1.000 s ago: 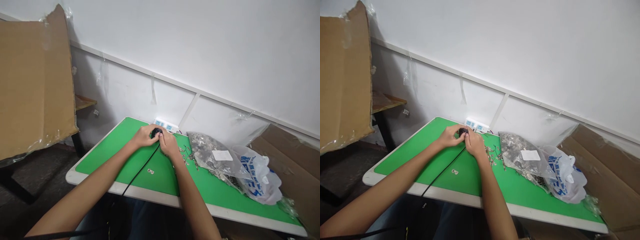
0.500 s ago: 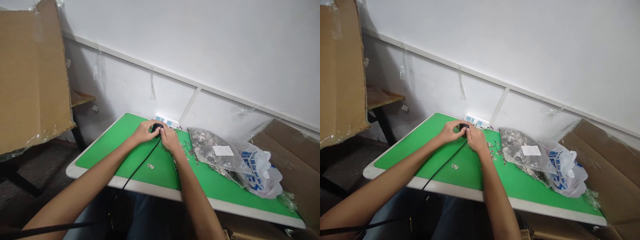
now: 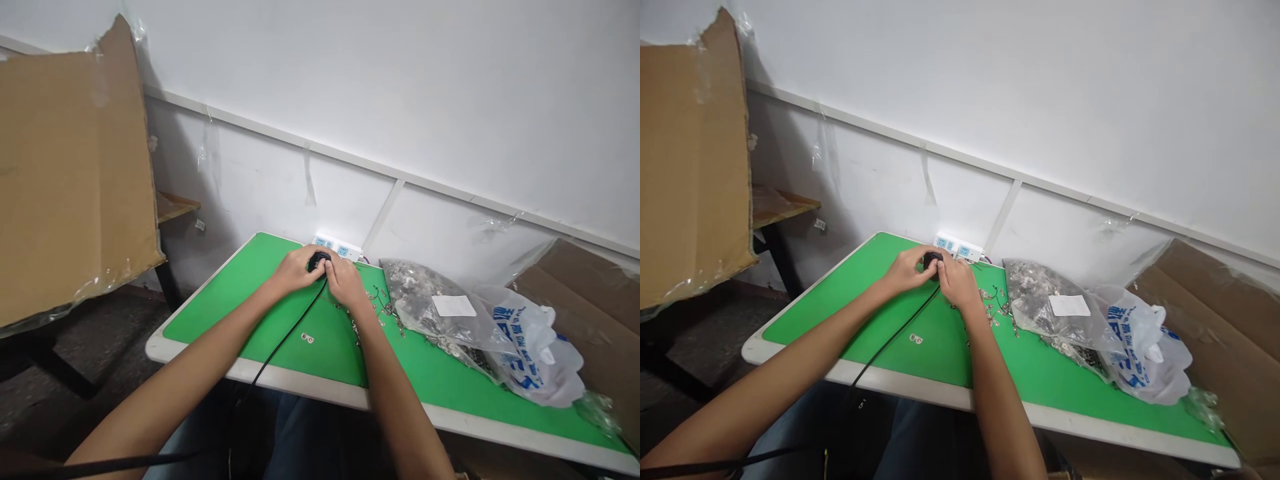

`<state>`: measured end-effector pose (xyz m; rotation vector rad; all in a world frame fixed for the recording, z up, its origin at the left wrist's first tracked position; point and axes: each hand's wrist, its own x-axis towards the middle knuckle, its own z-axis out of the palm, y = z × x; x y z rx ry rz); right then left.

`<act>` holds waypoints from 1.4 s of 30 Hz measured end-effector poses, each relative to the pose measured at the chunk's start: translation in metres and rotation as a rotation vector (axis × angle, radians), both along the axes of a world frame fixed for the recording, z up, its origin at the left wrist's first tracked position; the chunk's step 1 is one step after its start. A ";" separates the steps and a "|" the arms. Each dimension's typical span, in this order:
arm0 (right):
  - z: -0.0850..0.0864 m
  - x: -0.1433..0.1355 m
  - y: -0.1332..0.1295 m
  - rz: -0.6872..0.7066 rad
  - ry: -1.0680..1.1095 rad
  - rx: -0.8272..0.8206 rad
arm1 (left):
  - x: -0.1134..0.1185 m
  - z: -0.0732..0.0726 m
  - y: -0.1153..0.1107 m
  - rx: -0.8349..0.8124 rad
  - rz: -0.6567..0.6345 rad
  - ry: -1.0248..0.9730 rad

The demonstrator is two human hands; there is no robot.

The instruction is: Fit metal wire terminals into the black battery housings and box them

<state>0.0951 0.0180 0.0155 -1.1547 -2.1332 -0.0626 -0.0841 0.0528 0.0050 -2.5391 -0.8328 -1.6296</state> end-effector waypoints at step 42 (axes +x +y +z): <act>0.001 -0.016 0.016 0.021 1.155 -0.450 | -0.016 -0.006 0.014 0.009 0.042 0.249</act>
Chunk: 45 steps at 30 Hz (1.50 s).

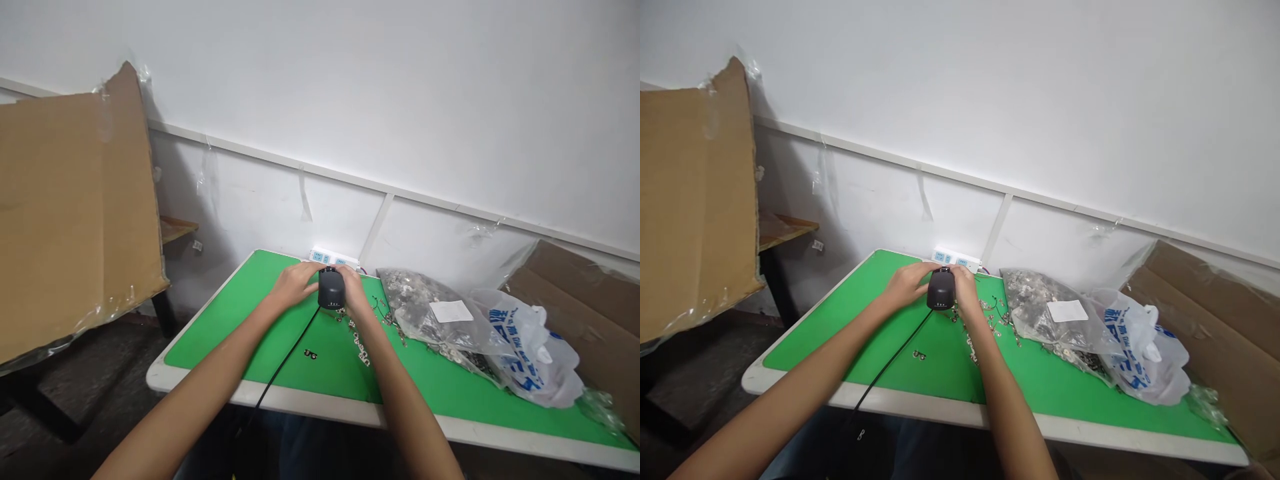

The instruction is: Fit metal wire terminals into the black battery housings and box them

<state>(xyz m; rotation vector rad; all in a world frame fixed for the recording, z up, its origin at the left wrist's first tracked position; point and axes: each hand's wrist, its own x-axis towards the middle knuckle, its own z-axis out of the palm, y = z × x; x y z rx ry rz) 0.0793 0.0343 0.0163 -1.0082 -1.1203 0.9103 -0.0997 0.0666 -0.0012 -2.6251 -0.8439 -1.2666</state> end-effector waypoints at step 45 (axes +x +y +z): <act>0.002 -0.006 -0.026 -0.441 -0.729 0.933 | 0.024 0.000 -0.011 -0.383 -0.387 -0.355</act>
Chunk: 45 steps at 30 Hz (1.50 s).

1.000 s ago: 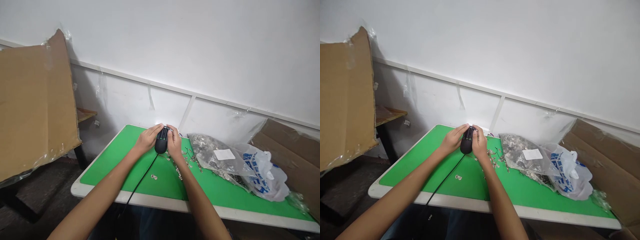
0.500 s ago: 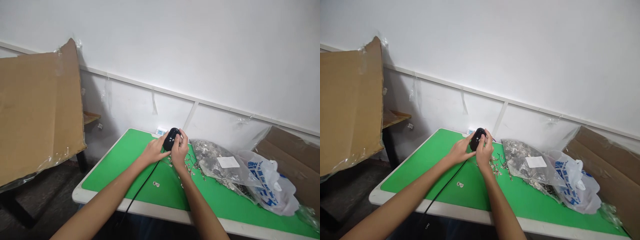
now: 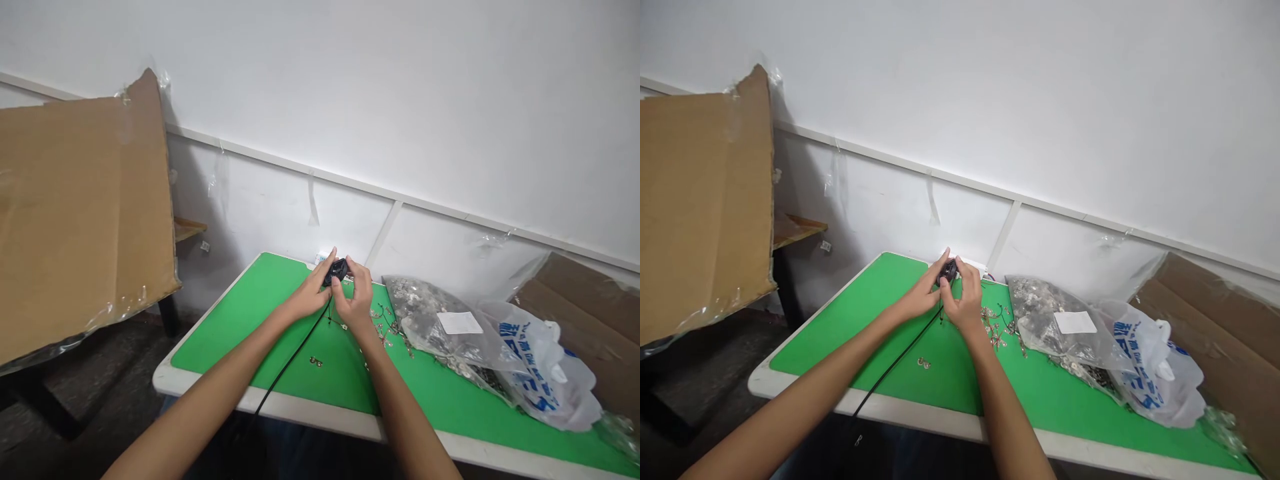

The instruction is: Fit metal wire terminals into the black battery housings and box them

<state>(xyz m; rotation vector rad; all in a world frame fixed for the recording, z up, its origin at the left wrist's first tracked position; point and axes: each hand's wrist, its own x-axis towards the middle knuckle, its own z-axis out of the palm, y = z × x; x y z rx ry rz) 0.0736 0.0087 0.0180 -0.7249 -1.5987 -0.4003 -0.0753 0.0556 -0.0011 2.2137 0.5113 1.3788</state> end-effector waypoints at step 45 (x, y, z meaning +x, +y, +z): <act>0.000 0.010 0.029 0.519 1.141 -0.464 | -0.014 0.019 -0.010 0.117 0.206 0.247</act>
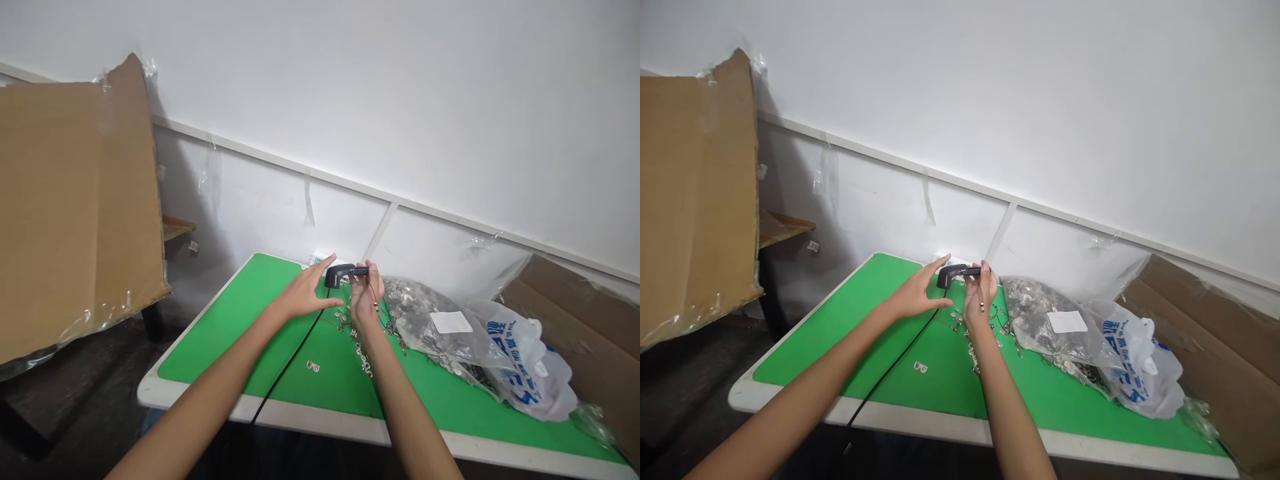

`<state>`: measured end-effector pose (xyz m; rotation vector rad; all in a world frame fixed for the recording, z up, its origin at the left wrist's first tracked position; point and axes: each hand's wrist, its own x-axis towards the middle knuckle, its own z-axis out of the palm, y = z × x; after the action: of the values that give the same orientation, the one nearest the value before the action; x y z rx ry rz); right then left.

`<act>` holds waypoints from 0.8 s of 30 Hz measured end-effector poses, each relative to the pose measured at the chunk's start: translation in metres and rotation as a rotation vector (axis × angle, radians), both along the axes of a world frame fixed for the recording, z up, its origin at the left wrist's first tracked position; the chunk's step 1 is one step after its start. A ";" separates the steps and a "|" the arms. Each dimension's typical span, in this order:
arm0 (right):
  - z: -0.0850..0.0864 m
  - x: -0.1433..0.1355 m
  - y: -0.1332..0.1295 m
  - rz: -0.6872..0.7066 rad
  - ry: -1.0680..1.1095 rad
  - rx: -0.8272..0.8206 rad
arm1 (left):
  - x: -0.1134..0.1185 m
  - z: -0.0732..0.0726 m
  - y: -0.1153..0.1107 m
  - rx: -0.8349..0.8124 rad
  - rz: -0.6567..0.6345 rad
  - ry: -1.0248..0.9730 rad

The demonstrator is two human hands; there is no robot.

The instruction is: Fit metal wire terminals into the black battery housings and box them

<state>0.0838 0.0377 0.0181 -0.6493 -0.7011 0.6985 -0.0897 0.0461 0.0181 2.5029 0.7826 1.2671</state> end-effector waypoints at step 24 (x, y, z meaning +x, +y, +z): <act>-0.004 0.014 -0.007 0.660 -0.037 -0.105 | 0.010 -0.006 -0.003 0.401 0.048 0.019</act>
<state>0.0975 0.0310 0.0139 -0.5237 -0.9275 1.3401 -0.0797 0.0427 0.0118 2.8198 0.6483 1.5513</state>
